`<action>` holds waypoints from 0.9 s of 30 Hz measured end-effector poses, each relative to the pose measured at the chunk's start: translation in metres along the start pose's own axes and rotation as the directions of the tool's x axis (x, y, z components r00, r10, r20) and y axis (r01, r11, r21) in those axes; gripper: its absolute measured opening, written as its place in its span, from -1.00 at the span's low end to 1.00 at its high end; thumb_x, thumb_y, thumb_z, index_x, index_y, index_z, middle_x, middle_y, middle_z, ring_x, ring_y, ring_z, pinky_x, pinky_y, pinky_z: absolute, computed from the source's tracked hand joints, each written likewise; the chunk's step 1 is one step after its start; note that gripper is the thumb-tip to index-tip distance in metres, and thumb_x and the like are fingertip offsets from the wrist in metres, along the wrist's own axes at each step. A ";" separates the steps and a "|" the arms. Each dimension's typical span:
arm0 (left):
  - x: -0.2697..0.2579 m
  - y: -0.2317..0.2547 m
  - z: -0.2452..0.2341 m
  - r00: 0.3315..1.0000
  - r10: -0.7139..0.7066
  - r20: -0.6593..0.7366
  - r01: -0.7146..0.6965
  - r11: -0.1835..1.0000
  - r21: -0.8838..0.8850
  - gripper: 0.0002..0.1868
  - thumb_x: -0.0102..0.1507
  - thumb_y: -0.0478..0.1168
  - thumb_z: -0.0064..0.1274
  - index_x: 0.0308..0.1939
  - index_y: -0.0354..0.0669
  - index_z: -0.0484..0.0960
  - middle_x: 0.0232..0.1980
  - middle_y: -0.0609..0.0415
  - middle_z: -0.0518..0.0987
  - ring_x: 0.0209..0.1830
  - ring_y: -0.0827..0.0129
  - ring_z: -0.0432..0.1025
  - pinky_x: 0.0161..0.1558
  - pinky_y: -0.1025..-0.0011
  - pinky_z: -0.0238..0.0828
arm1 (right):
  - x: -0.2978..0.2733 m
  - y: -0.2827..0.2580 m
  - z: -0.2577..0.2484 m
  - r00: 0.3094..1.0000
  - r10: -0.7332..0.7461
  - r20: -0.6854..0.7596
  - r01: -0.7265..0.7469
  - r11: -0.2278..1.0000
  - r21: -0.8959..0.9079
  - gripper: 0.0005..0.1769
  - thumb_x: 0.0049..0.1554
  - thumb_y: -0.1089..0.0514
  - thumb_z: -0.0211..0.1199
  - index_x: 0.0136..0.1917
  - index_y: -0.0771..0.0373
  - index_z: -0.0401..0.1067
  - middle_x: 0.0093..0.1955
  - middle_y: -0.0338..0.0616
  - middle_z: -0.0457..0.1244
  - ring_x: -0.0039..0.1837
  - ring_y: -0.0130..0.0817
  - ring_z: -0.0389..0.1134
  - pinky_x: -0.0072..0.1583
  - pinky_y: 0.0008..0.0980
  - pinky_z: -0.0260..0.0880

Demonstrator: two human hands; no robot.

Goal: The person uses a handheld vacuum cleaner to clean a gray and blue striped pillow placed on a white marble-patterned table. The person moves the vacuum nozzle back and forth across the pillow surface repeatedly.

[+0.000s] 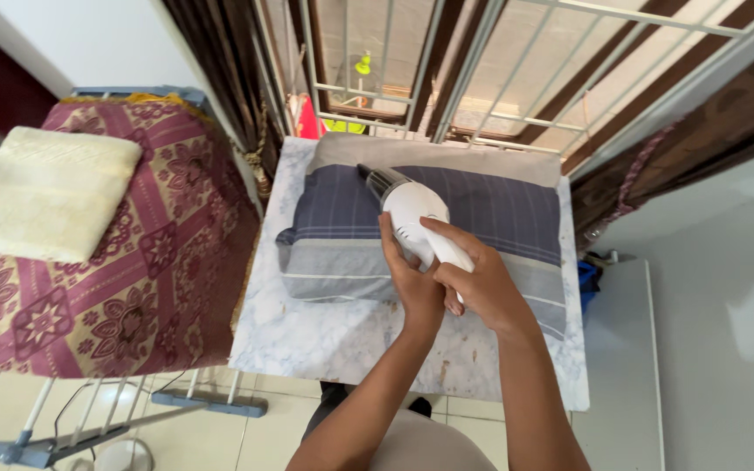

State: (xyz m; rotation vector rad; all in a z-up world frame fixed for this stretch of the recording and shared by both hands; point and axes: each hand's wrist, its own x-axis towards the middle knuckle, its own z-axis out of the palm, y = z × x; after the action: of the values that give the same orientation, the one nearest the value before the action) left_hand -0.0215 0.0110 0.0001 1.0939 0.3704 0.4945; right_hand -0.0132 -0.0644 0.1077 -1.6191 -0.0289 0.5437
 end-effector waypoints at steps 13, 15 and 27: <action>0.023 0.004 -0.049 0.972 0.124 -0.202 -0.088 0.980 0.177 0.09 0.05 -0.55 0.14 0.59 -0.03 -0.02 0.64 -0.10 0.05 0.53 0.08 0.21 0.32 0.19 0.40 | 0.034 0.014 0.046 0.982 -0.011 0.188 0.018 0.999 -0.033 -0.28 -0.01 0.39 0.11 0.44 0.15 0.40 -0.38 -0.18 0.28 -0.51 -0.56 0.13 -0.45 -0.46 0.15; 0.023 0.004 -0.046 0.972 0.127 -0.200 -0.095 0.982 0.163 0.07 0.09 -0.55 0.16 0.59 -0.03 -0.02 0.65 -0.09 0.03 0.55 0.09 0.17 0.35 0.19 0.36 | 0.032 0.012 0.043 0.985 -0.025 0.171 0.030 0.999 -0.031 -0.27 -0.01 0.39 0.10 0.45 0.14 0.40 -0.38 -0.20 0.27 -0.51 -0.57 0.13 -0.45 -0.46 0.15; 0.010 0.003 0.011 0.998 -0.055 -0.020 0.058 0.982 0.180 0.07 0.08 -0.53 0.17 0.58 0.09 -0.01 0.61 0.07 0.14 0.21 0.24 0.40 0.07 0.29 0.46 | 0.009 0.016 -0.009 0.989 -0.040 -0.142 0.054 0.994 0.096 -0.26 -0.01 0.41 0.07 0.45 0.11 0.40 -0.43 -0.20 0.20 -0.54 -0.51 0.11 -0.45 -0.43 0.17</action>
State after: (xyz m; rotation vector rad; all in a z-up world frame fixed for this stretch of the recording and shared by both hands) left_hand -0.0083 0.0090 0.0072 1.2523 0.4652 0.4245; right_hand -0.0070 -0.0721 0.0899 -1.5518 0.0638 0.3882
